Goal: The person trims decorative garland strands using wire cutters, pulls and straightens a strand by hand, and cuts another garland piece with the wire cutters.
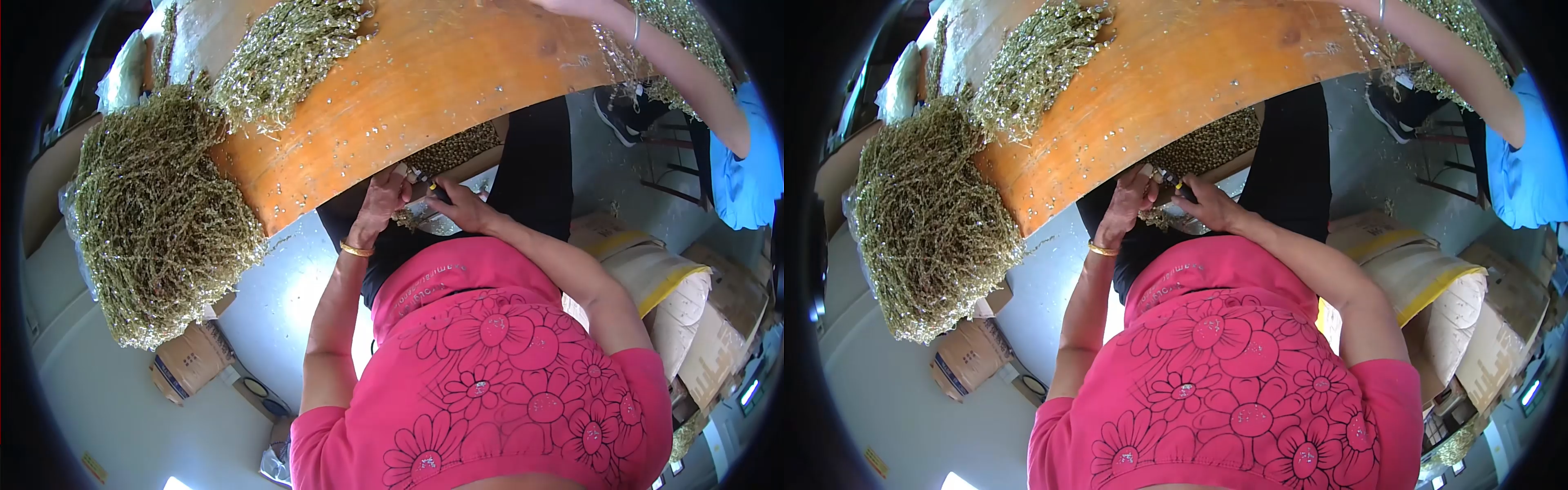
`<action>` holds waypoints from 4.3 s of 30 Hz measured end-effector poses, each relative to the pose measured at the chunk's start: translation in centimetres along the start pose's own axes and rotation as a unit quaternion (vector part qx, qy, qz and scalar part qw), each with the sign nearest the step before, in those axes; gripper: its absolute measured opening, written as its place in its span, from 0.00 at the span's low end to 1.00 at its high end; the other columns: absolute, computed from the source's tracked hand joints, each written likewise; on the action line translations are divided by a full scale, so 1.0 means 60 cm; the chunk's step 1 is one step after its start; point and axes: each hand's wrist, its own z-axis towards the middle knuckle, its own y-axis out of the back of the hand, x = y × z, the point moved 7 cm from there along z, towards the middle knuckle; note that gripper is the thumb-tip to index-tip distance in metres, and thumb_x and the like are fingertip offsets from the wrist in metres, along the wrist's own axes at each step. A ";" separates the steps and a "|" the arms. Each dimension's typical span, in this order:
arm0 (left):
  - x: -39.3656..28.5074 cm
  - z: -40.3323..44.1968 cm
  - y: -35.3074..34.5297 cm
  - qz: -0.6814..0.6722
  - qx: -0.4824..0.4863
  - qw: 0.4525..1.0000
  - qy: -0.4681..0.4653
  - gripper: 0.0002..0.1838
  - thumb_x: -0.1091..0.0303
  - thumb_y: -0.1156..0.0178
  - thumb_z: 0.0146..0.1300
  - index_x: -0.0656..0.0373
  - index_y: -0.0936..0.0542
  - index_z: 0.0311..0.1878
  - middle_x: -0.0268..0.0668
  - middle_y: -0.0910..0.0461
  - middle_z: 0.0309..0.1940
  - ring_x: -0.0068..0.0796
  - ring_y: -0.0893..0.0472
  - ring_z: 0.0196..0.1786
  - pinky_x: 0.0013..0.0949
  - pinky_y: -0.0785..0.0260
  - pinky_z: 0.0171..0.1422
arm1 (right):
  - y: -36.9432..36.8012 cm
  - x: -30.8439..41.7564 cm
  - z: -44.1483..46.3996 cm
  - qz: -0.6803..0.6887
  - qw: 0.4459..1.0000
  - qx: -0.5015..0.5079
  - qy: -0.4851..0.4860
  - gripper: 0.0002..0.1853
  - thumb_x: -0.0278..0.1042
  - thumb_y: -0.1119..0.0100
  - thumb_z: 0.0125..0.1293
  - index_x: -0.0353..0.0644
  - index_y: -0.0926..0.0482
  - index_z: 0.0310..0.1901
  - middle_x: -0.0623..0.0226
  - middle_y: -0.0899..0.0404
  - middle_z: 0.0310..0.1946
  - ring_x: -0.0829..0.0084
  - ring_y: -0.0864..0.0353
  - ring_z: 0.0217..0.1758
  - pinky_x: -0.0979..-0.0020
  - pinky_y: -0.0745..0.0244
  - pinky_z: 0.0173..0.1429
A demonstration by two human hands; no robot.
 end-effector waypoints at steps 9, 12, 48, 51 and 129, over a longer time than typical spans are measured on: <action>0.069 0.010 -0.013 0.427 -0.214 0.875 -0.076 0.09 0.62 0.51 0.66 0.57 0.28 0.42 0.47 0.22 0.25 0.51 0.20 0.30 0.50 0.30 0.30 | -0.062 -0.053 0.017 0.311 0.921 0.130 -0.197 0.13 0.40 0.44 0.62 0.38 0.29 0.36 0.66 0.27 0.23 0.73 0.25 0.25 0.72 0.29 0.30; 0.057 0.006 -0.014 0.419 -0.218 0.877 -0.091 0.09 0.64 0.52 0.65 0.58 0.28 0.42 0.44 0.22 0.23 0.44 0.21 0.26 0.45 0.31 0.27 | -0.075 -0.076 0.015 0.428 0.849 0.188 -0.245 0.12 0.42 0.45 0.64 0.41 0.28 0.36 0.70 0.28 0.23 0.79 0.27 0.26 0.75 0.29 0.30; 0.079 0.003 -0.011 -0.087 -0.110 0.989 0.040 0.25 0.47 0.60 0.71 0.62 0.34 0.53 0.33 0.31 0.19 0.19 0.31 0.19 0.25 0.38 0.21 | 0.011 0.011 0.096 0.148 0.975 -0.143 0.087 0.14 0.33 0.35 0.53 0.39 0.26 0.40 0.71 0.26 0.31 0.78 0.28 0.33 0.71 0.30 0.39; 0.088 0.001 -0.002 -0.119 -0.107 0.986 0.044 0.30 0.40 0.64 0.69 0.61 0.36 0.54 0.30 0.31 0.19 0.15 0.34 0.19 0.22 0.40 0.20 | 0.016 -0.028 0.105 0.106 0.975 -0.196 0.017 0.18 0.34 0.33 0.51 0.38 0.27 0.42 0.65 0.24 0.32 0.71 0.25 0.35 0.69 0.29 0.43; -0.200 -0.072 -0.019 -0.162 0.032 0.986 -0.014 0.06 0.74 0.43 0.63 0.64 0.25 0.42 0.32 0.22 0.35 0.17 0.25 0.39 0.24 0.31 0.47 | 0.117 0.213 -0.062 0.316 0.943 -0.090 0.060 0.18 0.26 0.40 0.57 0.39 0.28 0.50 0.74 0.27 0.36 0.83 0.28 0.40 0.79 0.32 0.48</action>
